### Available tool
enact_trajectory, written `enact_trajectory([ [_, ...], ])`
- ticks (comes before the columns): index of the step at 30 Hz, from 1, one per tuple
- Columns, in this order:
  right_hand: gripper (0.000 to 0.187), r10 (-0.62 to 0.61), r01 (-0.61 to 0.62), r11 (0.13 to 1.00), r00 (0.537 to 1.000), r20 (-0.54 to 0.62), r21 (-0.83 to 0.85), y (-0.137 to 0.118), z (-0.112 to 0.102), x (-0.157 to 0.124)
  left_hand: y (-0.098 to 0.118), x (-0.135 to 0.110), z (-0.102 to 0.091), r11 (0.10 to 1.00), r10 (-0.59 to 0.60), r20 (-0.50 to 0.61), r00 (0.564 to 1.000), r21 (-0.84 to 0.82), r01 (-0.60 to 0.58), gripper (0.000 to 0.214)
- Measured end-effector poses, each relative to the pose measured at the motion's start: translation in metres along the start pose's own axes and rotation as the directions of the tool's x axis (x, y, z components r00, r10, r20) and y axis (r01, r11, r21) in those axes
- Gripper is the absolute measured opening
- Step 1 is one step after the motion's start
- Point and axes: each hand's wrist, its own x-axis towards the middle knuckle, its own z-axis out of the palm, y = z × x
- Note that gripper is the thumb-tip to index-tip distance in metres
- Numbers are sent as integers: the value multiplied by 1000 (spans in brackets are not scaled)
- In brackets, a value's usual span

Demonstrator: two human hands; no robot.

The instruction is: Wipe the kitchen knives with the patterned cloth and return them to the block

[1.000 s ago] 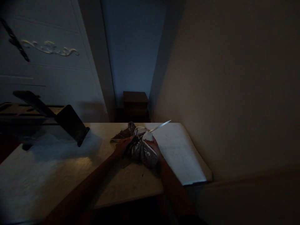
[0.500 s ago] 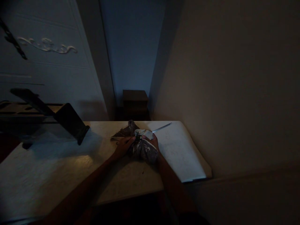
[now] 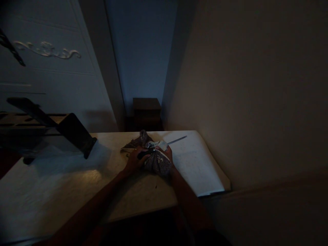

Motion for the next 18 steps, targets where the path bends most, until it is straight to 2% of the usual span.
enact_trajectory([
  [7, 27, 23, -30, 993, 998, 64, 115, 0, 5, -5, 5, 1, -3, 998, 47, 10, 999, 40, -47, 28],
  [10, 26, 6, -14, 993, 998, 60, 121, -1, 5, -5, 8, 1, -5, 999, 35, 52, 998, 15, -36, 30],
  [18, 25, 7, -7, 999, 1000, 3, 39, -3, -2, -1, 15, 7, -12, 969, -181, 130, 975, -147, 199, 38],
])
